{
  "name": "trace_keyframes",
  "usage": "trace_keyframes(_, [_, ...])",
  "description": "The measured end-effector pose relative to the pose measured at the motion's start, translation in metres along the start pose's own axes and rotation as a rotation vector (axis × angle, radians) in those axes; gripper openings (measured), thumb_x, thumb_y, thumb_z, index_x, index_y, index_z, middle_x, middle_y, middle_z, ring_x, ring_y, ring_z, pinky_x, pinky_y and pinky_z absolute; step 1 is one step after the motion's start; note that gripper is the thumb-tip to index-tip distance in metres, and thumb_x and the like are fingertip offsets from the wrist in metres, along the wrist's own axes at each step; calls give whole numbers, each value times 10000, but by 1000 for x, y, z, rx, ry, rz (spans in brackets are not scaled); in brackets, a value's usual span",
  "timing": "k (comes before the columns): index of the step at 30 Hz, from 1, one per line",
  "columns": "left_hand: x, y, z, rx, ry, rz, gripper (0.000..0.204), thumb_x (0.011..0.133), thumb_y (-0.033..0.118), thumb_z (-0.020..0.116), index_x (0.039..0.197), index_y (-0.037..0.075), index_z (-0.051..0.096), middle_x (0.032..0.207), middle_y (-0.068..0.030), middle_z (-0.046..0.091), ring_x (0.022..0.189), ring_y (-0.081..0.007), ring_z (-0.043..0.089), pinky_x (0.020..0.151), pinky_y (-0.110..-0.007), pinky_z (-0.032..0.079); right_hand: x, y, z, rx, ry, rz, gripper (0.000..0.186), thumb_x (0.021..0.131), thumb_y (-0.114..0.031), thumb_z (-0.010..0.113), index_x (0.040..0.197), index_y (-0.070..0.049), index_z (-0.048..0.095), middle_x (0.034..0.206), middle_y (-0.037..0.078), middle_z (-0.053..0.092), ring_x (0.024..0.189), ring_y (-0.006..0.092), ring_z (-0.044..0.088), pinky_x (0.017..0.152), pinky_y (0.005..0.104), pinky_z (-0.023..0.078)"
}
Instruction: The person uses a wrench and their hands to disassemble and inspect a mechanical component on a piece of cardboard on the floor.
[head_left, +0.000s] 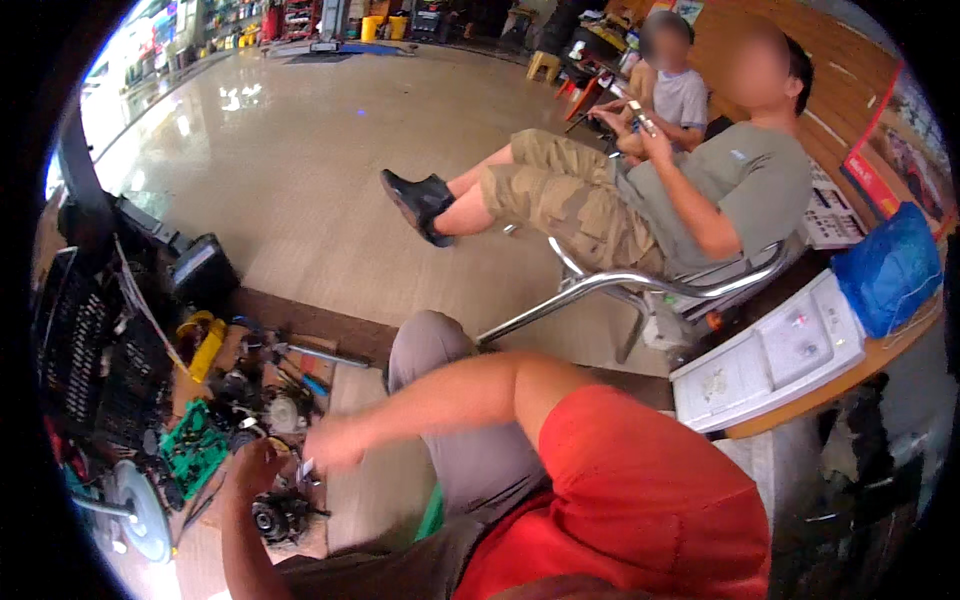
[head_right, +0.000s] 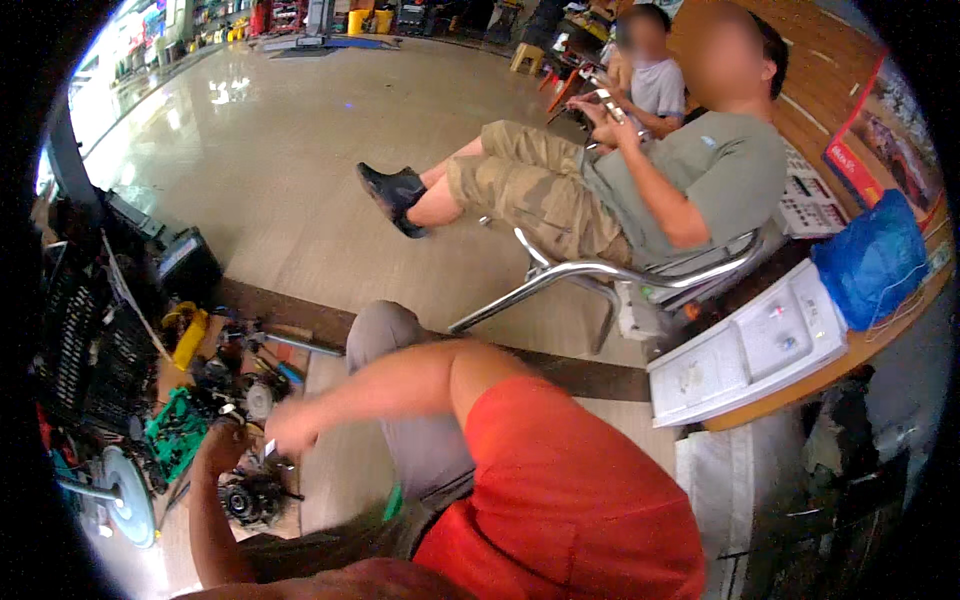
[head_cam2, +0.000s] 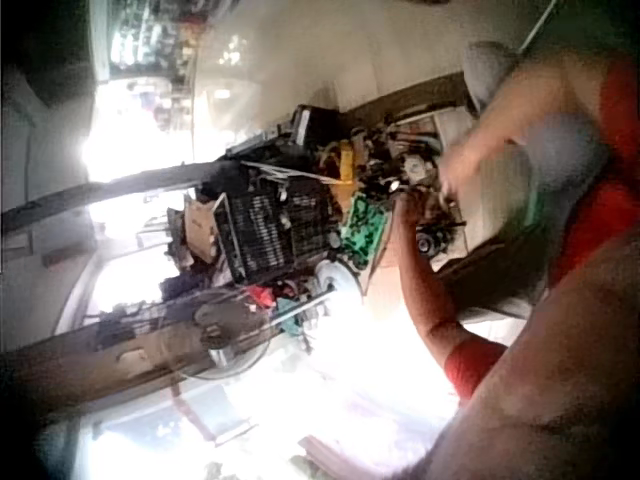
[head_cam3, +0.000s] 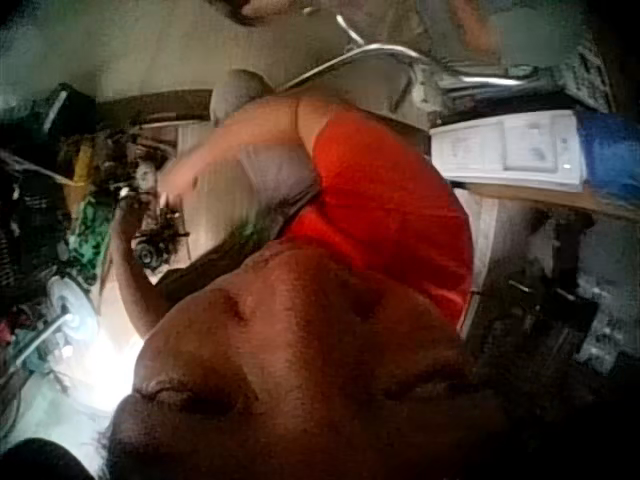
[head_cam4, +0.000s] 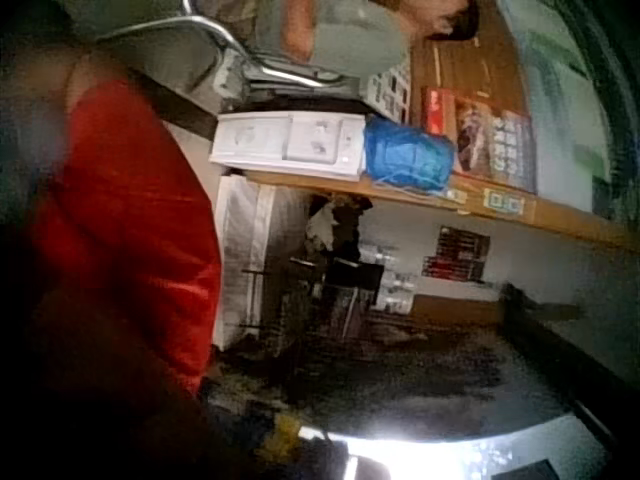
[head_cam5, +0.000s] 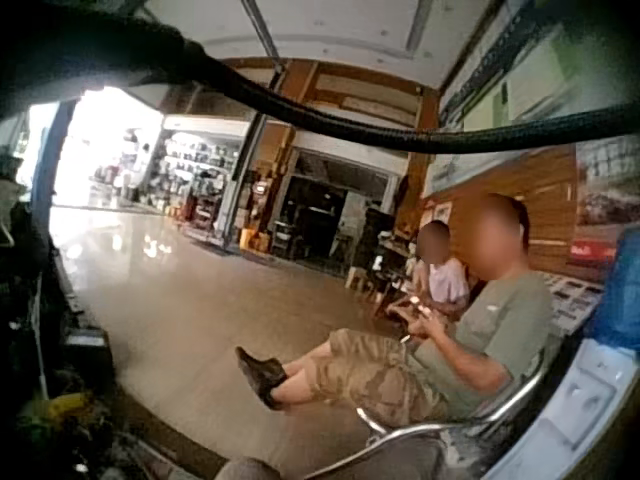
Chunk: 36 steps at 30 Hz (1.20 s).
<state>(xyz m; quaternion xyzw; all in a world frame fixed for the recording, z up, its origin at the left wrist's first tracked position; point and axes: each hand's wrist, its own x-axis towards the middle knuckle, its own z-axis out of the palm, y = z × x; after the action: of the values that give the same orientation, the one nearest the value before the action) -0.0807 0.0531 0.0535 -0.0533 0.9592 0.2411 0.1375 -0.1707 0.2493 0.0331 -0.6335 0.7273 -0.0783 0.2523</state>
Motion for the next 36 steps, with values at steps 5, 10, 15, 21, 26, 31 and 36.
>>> trace_keyframes(5, [-4,-7,14,-30,-203,-8,328,747,272,669,922,-3,632,906,-230,642,872,-376,623,745,-434,486,-15,-44,28,-331,-414,-273,155,722,-129,583,793,-42,689,787,164,665,737,332,640,638,456,508])
trace_keyframes(10, [-13,0,7,-80,-95,-58,365,746,259,669,1001,2,617,947,-214,645,904,-360,624,764,-416,487,-15,-31,23,-260,-412,-144,166,707,-127,596,802,-45,704,829,150,676,771,325,645,630,453,510])
trace_keyframes(15, [-8,8,4,-54,-100,-51,373,753,245,669,1032,4,614,984,-214,641,938,-346,621,789,-406,484,-9,-26,23,-266,-378,-171,170,692,-117,603,804,-49,711,838,142,679,789,317,646,629,458,511])
trace_keyframes(21, [-5,-15,22,-154,-123,-72,362,749,205,673,1042,-1,617,992,-217,640,949,-347,618,806,-402,481,-12,-38,21,-288,-420,-215,175,696,-123,605,813,-50,714,848,141,678,802,310,645,644,447,514])
trace_keyframes(26, [-1,-16,23,-150,-126,-58,360,756,201,665,1049,-1,615,1001,-216,639,966,-355,613,817,-406,478,-13,-42,19,-274,-432,-264,177,694,-124,614,818,-50,716,886,145,677,824,303,641,659,441,513])
trace_keyframes(31, [-2,-22,19,44,-66,74,389,778,240,683,1070,-1,596,990,-184,654,865,-293,650,731,-374,498,-12,-54,17,-312,-444,-293,187,668,-100,638,830,-53,719,891,142,678,836,293,641,663,429,514])
trace_keyframes(36, [-7,-3,9,-130,-100,-111,345,753,175,688,1034,-9,611,952,-218,647,917,-319,637,778,-378,485,-17,-62,15,-287,-453,-292,210,646,-76,647,841,-42,716,895,131,681,848,286,642,664,426,513])
